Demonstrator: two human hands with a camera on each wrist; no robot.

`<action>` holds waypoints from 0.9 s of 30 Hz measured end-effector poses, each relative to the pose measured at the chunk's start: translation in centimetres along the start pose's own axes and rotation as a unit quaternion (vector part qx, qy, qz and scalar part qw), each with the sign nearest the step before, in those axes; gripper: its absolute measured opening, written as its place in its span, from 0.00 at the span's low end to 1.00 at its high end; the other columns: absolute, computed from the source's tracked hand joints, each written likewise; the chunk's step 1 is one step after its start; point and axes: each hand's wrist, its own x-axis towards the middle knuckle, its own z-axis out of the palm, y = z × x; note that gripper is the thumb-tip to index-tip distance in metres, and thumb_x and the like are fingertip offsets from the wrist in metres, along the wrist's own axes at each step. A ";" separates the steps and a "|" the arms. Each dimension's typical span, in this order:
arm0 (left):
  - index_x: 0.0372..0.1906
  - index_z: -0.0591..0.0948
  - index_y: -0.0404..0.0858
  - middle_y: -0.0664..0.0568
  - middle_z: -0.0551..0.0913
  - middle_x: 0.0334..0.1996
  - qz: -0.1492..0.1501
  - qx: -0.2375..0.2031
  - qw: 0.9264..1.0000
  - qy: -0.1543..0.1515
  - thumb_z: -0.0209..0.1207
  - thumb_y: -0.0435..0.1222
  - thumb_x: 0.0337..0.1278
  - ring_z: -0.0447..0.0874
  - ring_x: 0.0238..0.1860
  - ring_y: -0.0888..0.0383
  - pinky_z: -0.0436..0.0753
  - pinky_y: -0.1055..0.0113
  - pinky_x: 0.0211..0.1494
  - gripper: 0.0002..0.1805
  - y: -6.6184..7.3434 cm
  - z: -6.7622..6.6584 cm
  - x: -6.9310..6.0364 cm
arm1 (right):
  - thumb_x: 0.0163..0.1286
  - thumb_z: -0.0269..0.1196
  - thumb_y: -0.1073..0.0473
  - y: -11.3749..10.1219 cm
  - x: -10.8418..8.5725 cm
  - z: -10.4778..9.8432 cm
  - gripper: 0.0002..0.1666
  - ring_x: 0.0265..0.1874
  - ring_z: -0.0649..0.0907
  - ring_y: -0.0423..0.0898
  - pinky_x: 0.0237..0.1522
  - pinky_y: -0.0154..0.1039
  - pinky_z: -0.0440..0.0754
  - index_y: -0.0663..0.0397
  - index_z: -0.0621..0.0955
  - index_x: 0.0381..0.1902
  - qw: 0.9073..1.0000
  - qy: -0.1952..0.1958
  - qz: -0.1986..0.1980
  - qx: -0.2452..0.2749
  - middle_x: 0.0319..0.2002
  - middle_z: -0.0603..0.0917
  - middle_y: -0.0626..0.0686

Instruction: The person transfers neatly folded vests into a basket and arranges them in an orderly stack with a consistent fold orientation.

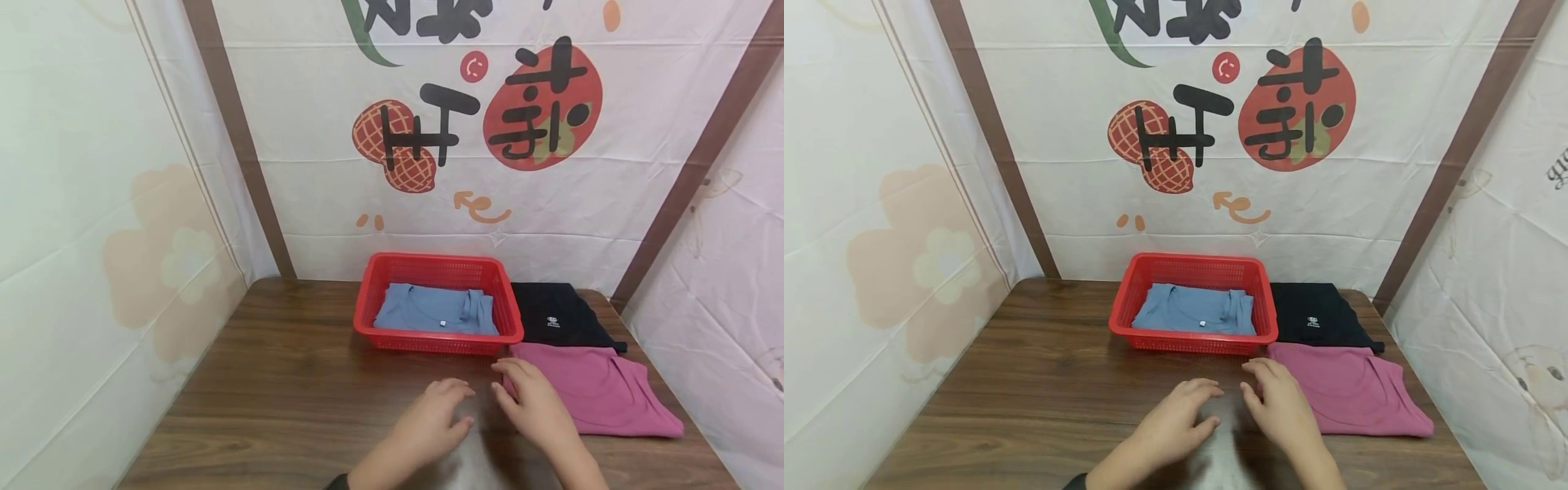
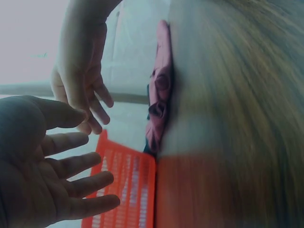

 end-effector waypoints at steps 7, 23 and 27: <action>0.62 0.81 0.49 0.58 0.79 0.63 0.048 0.056 0.997 -0.035 0.64 0.47 0.65 0.76 0.63 0.59 0.79 0.61 0.63 0.22 1.6 2.0 1.9 | 0.67 0.70 0.60 2.6 -1.5 -1.7 0.19 0.58 0.81 0.59 0.58 0.62 0.78 0.57 0.84 0.55 0.999 0.002 0.036 0.000 0.55 0.85 0.58; 0.65 0.78 0.57 0.60 0.71 0.72 0.107 0.155 0.980 -0.064 0.64 0.51 0.65 0.70 0.70 0.55 0.77 0.58 0.66 0.24 3.9 6.2 6.4 | 0.70 0.65 0.56 10.4 -3.0 -4.8 0.23 0.58 0.77 0.73 0.58 0.69 0.73 0.68 0.81 0.56 0.989 -0.041 0.134 -0.056 0.56 0.80 0.73; 0.65 0.78 0.58 0.60 0.68 0.74 0.109 0.166 0.978 -0.068 0.63 0.51 0.65 0.67 0.73 0.54 0.74 0.57 0.69 0.24 4.3 6.8 7.4 | 0.70 0.64 0.56 12.3 -3.1 -5.6 0.25 0.58 0.75 0.75 0.59 0.70 0.71 0.72 0.79 0.56 0.983 -0.050 0.158 -0.075 0.56 0.78 0.77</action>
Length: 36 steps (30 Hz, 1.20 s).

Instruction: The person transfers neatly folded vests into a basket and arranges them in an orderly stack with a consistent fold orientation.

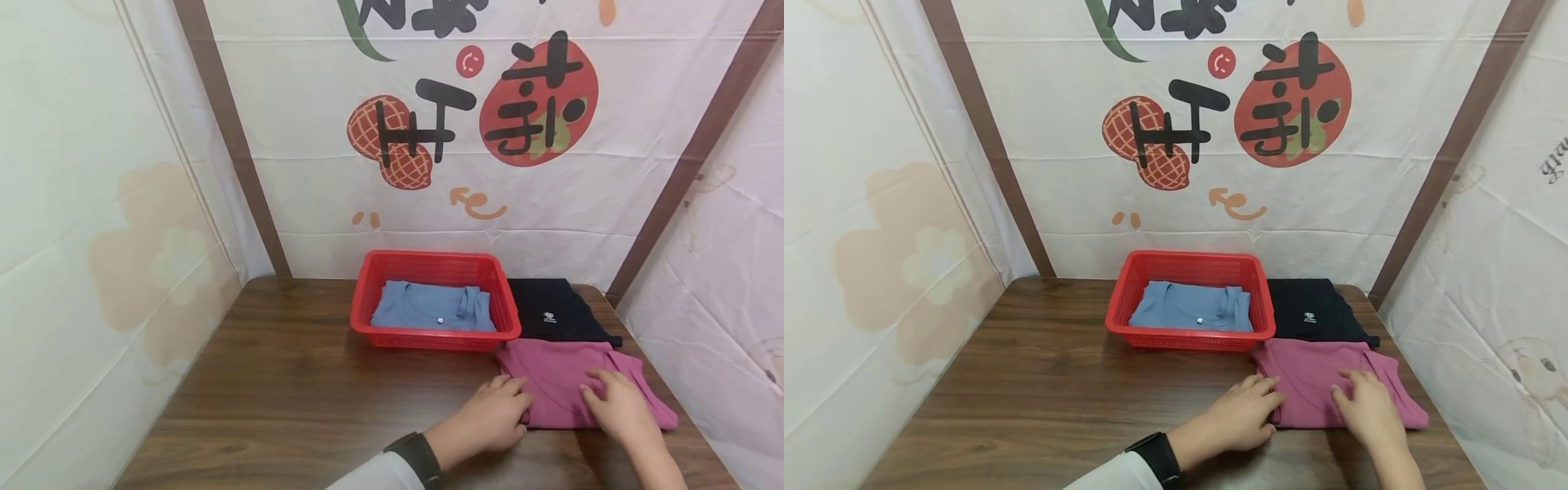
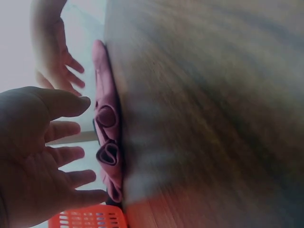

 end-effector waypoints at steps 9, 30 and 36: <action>0.67 0.78 0.61 0.64 0.69 0.74 -0.010 0.035 0.999 -0.019 0.63 0.50 0.64 0.66 0.74 0.58 0.73 0.55 0.70 0.26 0.0 0.5 1.9 | 0.69 0.64 0.53 3.3 1.7 -1.0 0.31 0.57 0.73 0.81 0.55 0.73 0.71 0.77 0.77 0.57 0.998 -0.051 0.023 -0.041 0.56 0.74 0.82; 0.57 0.84 0.62 0.65 0.78 0.62 0.011 0.064 0.997 -0.028 0.65 0.50 0.59 0.70 0.66 0.59 0.77 0.60 0.61 0.20 0.2 0.2 2.8 | 0.60 0.71 0.53 7.2 2.7 -0.7 0.30 0.51 0.75 0.83 0.51 0.73 0.74 0.68 0.81 0.54 0.992 -0.091 0.012 -0.087 0.54 0.74 0.82; 0.57 0.84 0.62 0.65 0.79 0.58 0.020 0.066 0.997 -0.043 0.65 0.51 0.59 0.71 0.63 0.59 0.78 0.63 0.57 0.19 0.3 0.0 2.5 | 0.58 0.72 0.52 8.0 2.3 -0.4 0.31 0.49 0.75 0.84 0.49 0.73 0.74 0.68 0.81 0.54 0.992 -0.091 0.001 -0.092 0.54 0.74 0.82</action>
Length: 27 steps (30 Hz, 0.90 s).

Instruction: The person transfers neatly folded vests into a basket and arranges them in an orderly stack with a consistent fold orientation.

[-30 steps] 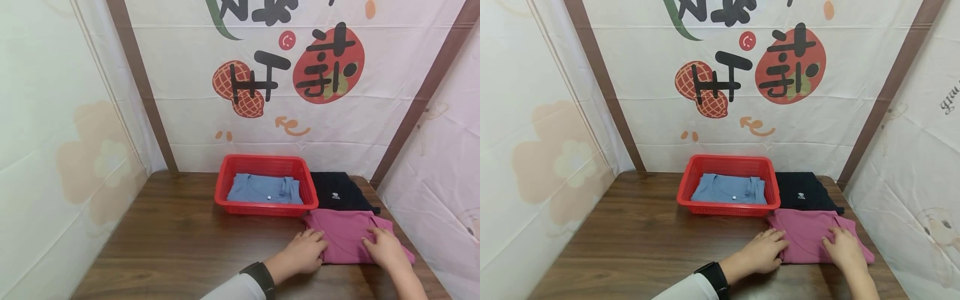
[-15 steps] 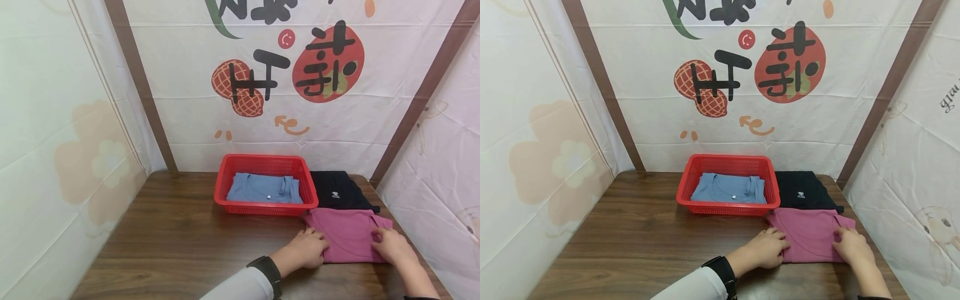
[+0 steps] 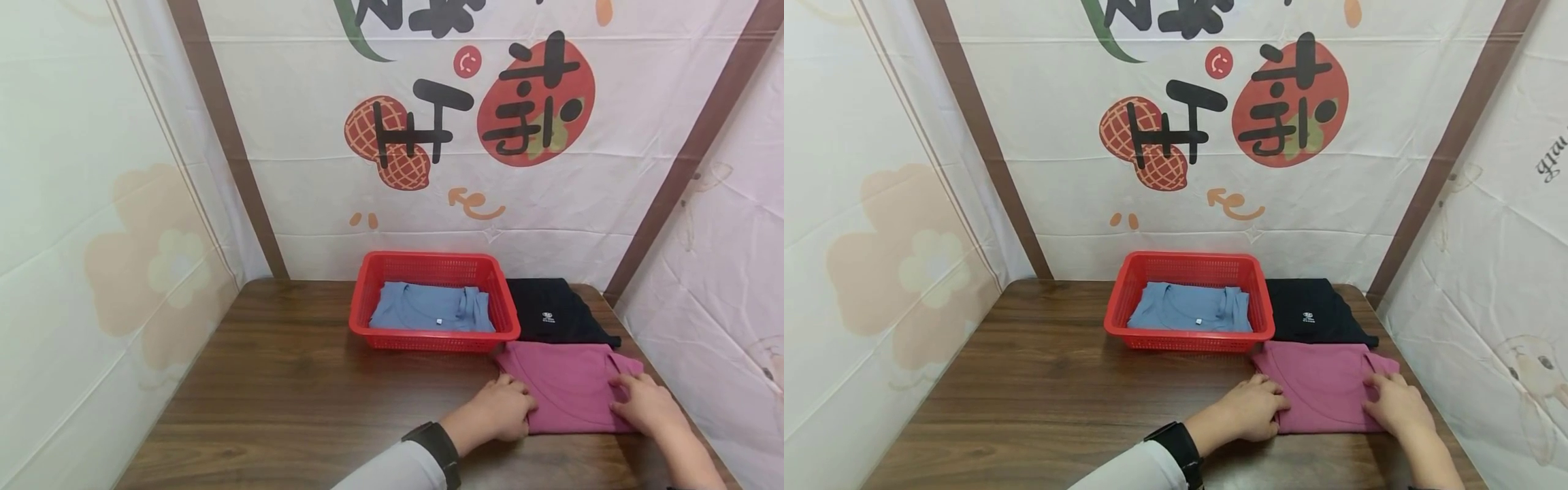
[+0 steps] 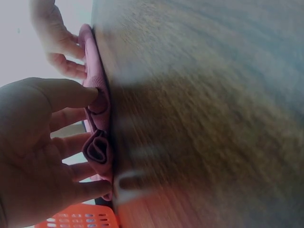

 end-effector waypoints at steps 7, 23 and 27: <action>0.57 0.84 0.63 0.64 0.79 0.55 0.002 -0.002 1.000 -0.022 0.66 0.52 0.58 0.72 0.60 0.60 0.79 0.64 0.53 0.20 0.4 -0.1 -0.5 | 0.59 0.72 0.51 -0.5 -1.1 -0.2 0.32 0.48 0.74 0.86 0.48 0.74 0.74 0.66 0.81 0.55 1.000 -0.009 0.008 0.001 0.56 0.72 0.83; 0.57 0.83 0.65 0.64 0.79 0.53 0.000 -0.016 0.999 -0.045 0.67 0.51 0.56 0.72 0.56 0.60 0.78 0.63 0.50 0.21 0.6 -0.5 -1.8 | 0.59 0.73 0.50 -1.7 -2.5 -0.5 0.32 0.47 0.74 0.85 0.46 0.75 0.74 0.63 0.81 0.56 0.999 -0.035 0.017 -0.002 0.58 0.69 0.84; 0.58 0.83 0.65 0.64 0.78 0.53 0.003 -0.027 0.998 -0.059 0.68 0.52 0.57 0.72 0.55 0.61 0.78 0.63 0.52 0.21 0.5 -0.6 -2.1 | 0.59 0.73 0.49 -2.1 -2.8 -0.6 0.32 0.48 0.74 0.86 0.46 0.76 0.74 0.62 0.81 0.56 0.999 -0.041 0.020 -0.003 0.58 0.69 0.85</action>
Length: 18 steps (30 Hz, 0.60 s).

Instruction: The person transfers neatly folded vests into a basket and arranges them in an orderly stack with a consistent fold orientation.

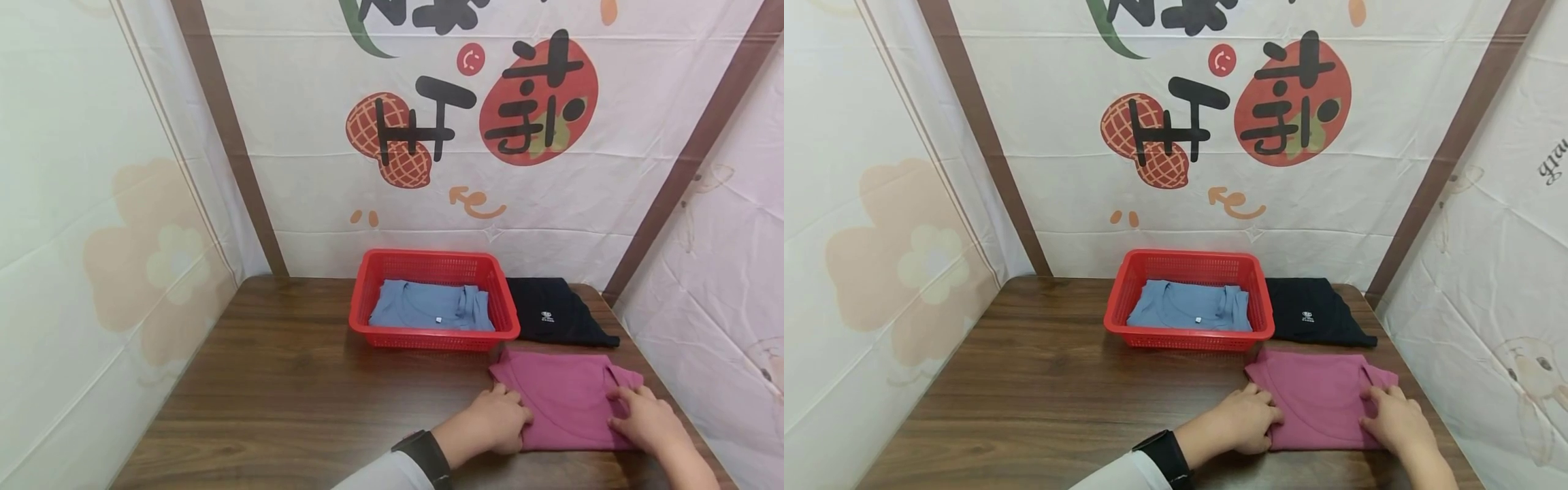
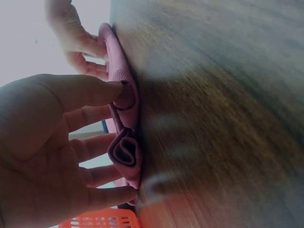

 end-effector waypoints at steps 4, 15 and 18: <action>0.58 0.83 0.65 0.64 0.78 0.55 -0.002 -0.007 1.000 -0.013 0.67 0.52 0.58 0.71 0.57 0.60 0.78 0.62 0.54 0.21 -0.1 0.0 -0.4 | 0.59 0.73 0.48 -0.3 -0.3 0.1 0.32 0.47 0.75 0.85 0.46 0.75 0.74 0.62 0.81 0.56 1.000 0.001 -0.003 -0.001 0.58 0.69 0.84; 0.57 0.83 0.67 0.65 0.79 0.53 -0.010 0.005 1.000 -0.021 0.68 0.50 0.55 0.71 0.51 0.61 0.77 0.64 0.48 0.22 0.0 0.3 -1.7 | 0.57 0.74 0.47 -1.0 -1.0 0.7 0.32 0.43 0.78 0.78 0.44 0.73 0.76 0.60 0.82 0.55 1.000 -0.009 -0.008 -0.001 0.53 0.74 0.79; 0.57 0.84 0.68 0.66 0.79 0.52 -0.011 0.002 1.000 -0.018 0.68 0.50 0.55 0.70 0.50 0.61 0.77 0.64 0.46 0.22 -0.1 0.1 -1.9 | 0.57 0.75 0.48 -1.2 -1.1 0.7 0.32 0.42 0.79 0.77 0.44 0.73 0.76 0.60 0.82 0.54 1.000 0.000 -0.012 -0.006 0.53 0.74 0.79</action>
